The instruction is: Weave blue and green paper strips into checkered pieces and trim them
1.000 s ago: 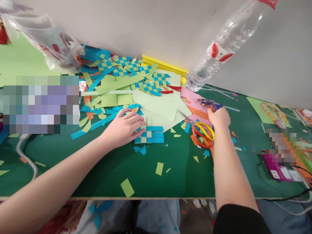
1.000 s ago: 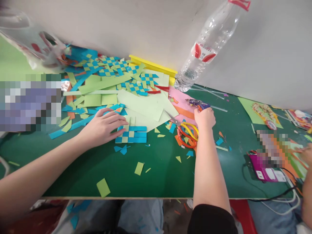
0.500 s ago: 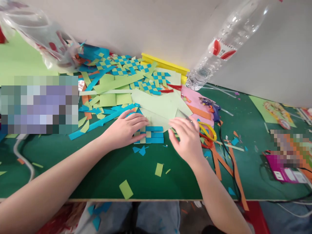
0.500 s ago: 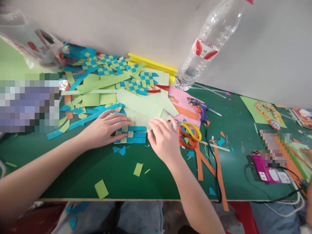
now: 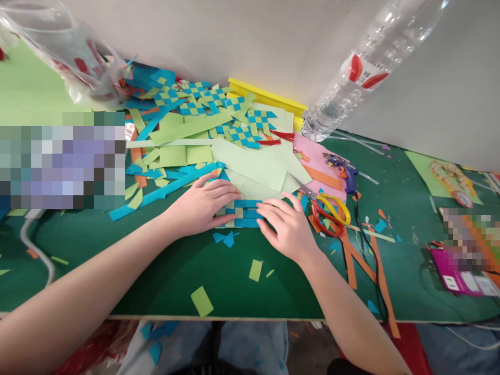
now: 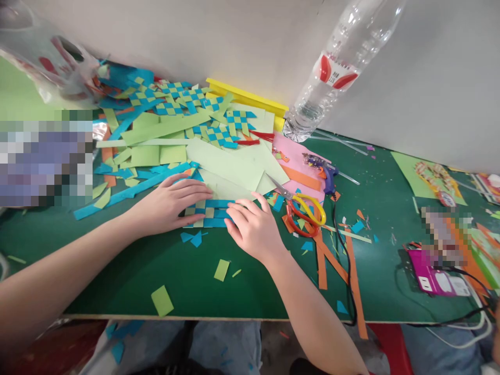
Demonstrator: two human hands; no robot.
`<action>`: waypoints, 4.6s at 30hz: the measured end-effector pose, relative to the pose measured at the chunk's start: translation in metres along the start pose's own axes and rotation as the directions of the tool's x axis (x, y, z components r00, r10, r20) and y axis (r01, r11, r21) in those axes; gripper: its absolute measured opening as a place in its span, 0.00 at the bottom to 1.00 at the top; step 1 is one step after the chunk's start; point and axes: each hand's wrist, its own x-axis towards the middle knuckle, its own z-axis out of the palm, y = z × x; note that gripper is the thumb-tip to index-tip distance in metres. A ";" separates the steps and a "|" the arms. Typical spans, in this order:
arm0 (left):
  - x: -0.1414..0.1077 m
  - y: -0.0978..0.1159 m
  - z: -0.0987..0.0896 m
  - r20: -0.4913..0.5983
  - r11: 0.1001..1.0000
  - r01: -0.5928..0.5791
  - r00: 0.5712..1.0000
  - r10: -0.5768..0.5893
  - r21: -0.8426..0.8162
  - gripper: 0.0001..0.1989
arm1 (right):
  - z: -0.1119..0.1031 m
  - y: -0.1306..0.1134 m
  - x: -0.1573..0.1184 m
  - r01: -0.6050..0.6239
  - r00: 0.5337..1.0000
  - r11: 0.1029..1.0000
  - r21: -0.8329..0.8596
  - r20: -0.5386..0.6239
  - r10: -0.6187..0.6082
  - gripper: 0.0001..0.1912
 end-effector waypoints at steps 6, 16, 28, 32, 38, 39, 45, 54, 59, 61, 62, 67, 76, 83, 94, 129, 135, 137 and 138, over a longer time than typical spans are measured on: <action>0.000 -0.001 0.001 -0.005 1.000 -0.006 1.000 0.006 0.019 0.19 | 0.001 0.000 0.000 0.006 1.000 1.000 -0.016 0.024 -0.005 0.11; 0.000 -0.002 0.001 0.004 0.999 -0.011 1.000 0.011 0.033 0.19 | 0.000 0.000 0.000 0.005 0.999 1.000 -0.014 0.039 -0.004 0.10; -0.001 -0.004 0.001 0.016 0.997 -0.026 1.000 0.025 0.067 0.18 | 0.002 0.001 -0.001 0.009 0.999 1.000 -0.015 0.043 -0.008 0.14; -0.001 -0.004 0.002 0.024 0.998 -0.015 1.000 0.014 0.054 0.18 | 0.002 0.002 -0.001 -0.016 0.996 0.999 -0.040 0.084 0.019 0.17; 0.000 -0.003 0.002 0.019 0.999 -0.019 1.000 0.018 0.048 0.17 | 0.004 0.002 0.000 -0.030 0.991 0.998 -0.063 0.130 0.038 0.18; -0.001 -0.003 0.002 0.017 0.999 -0.019 1.000 0.019 0.050 0.17 | 0.004 0.002 0.000 -0.030 0.991 0.997 -0.065 0.131 0.038 0.18; 0.000 -0.002 0.001 0.010 0.999 -0.017 1.000 0.016 0.040 0.17 | 0.003 0.001 0.001 -0.032 0.991 0.998 -0.062 0.125 0.040 0.18; 0.000 -0.001 -0.001 0.001 0.999 -0.017 1.000 0.017 0.045 0.16 | 0.003 0.000 0.001 -0.042 0.991 0.997 -0.058 0.126 0.049 0.18; -0.001 -0.001 -0.001 -0.003 0.999 -0.017 1.000 0.018 0.040 0.16 | 0.004 0.001 0.002 -0.065 0.989 0.997 -0.050 0.128 0.071 0.17; -0.001 -0.001 -0.001 -0.005 0.999 -0.015 1.000 0.016 0.035 0.16 | 0.005 0.001 0.002 -0.078 0.989 0.996 -0.037 0.122 0.082 0.16; 0.000 -0.001 -0.001 -0.007 0.999 -0.015 1.000 0.016 0.035 0.15 | 0.005 0.001 0.002 -0.084 0.989 0.996 -0.030 0.121 0.087 0.16; 0.000 0.000 -0.001 -0.006 0.999 -0.013 1.000 0.013 0.046 0.16 | 0.007 0.000 0.003 -0.114 0.986 0.993 -0.004 0.123 0.114 0.16; 0.000 0.000 -0.001 -0.007 1.000 -0.001 1.000 0.001 0.021 0.16 | 0.004 0.001 0.004 -0.135 0.983 0.990 0.036 0.132 0.130 0.16; 0.001 0.002 -0.003 0.007 1.000 0.009 1.000 -0.009 0.006 0.16 | 0.002 0.001 0.006 -0.143 0.981 0.988 0.053 0.139 0.135 0.15; 0.000 0.003 -0.005 0.005 0.999 -0.021 1.000 0.021 0.035 0.13 | 0.004 0.002 0.005 -0.107 0.986 0.994 -0.033 0.126 0.111 0.15; -0.001 0.001 -0.002 -0.007 1.000 0.008 1.000 -0.008 0.025 0.16 | 0.004 0.000 0.005 -0.065 0.988 0.998 -0.022 0.138 0.067 0.17; -0.001 0.001 -0.001 0.000 0.999 0.007 1.000 -0.007 0.035 0.17 | 0.003 -0.001 0.006 -0.071 0.987 0.997 -0.002 0.146 0.071 0.18; -0.001 0.001 0.000 0.000 0.999 0.007 1.000 -0.007 0.034 0.17 | 0.003 0.000 0.006 -0.072 0.986 0.997 -0.003 0.150 0.072 0.18; -0.001 0.001 0.000 0.000 0.999 0.007 1.000 -0.007 0.035 0.17 | 0.004 0.000 0.006 -0.072 0.986 0.997 -0.004 0.152 0.072 0.18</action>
